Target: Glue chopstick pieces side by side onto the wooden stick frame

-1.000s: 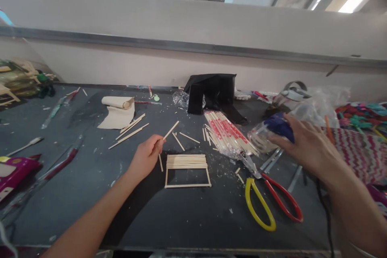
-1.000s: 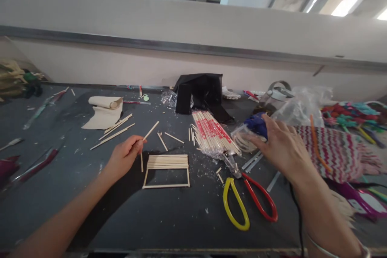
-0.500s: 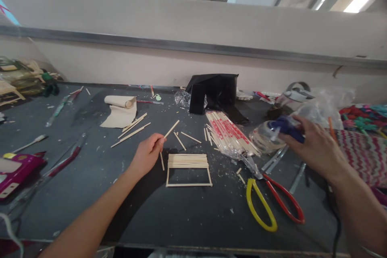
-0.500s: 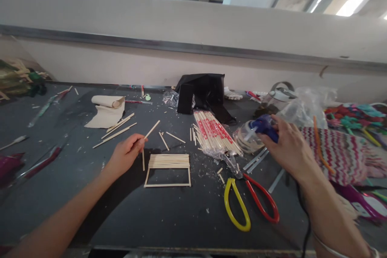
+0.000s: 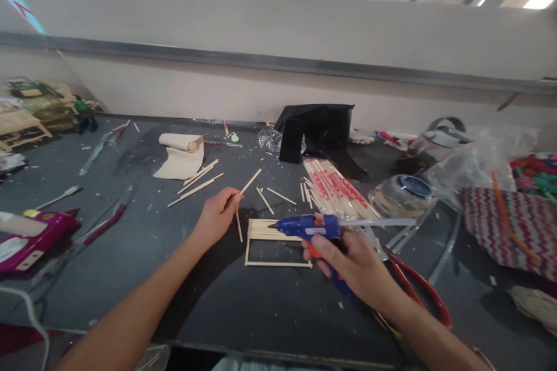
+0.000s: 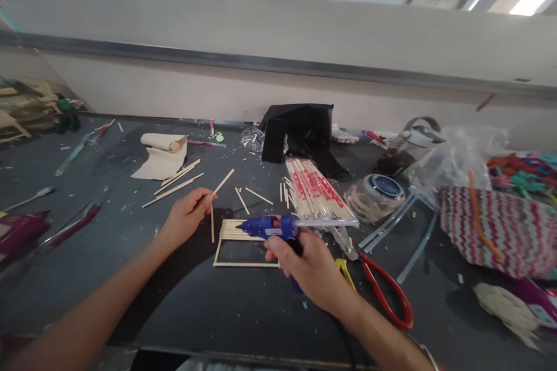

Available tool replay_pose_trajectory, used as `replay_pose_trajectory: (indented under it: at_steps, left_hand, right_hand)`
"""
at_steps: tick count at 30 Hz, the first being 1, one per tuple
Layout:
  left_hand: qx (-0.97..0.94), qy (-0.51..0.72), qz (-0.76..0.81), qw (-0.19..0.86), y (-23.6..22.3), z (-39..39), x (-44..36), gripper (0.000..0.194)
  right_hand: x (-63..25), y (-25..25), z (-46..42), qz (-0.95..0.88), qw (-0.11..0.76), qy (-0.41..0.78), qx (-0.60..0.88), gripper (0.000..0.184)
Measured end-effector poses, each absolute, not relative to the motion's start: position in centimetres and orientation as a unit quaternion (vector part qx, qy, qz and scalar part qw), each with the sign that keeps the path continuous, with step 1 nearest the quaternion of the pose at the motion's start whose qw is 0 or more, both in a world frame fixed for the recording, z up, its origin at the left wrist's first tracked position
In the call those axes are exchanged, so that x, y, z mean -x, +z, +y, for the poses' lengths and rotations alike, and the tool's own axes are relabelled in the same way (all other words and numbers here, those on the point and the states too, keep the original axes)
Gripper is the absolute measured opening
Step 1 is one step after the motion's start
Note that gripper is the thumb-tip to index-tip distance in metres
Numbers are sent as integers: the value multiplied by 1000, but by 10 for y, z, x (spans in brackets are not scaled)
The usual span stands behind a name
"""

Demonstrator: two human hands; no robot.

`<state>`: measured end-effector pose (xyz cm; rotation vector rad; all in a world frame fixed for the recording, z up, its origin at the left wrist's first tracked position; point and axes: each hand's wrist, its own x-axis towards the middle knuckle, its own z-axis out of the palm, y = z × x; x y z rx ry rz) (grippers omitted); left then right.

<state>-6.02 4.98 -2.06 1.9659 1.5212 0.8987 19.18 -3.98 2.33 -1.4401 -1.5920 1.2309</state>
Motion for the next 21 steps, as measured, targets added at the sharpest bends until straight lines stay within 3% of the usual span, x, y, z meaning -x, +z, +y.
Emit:
replay_pose_trajectory:
  at_steps: [21]
  left_hand:
    - [-701,328,582,251,-20,50,60,27]
  right_hand:
    - [-167,-9,-32,-662,292,459,516,38]
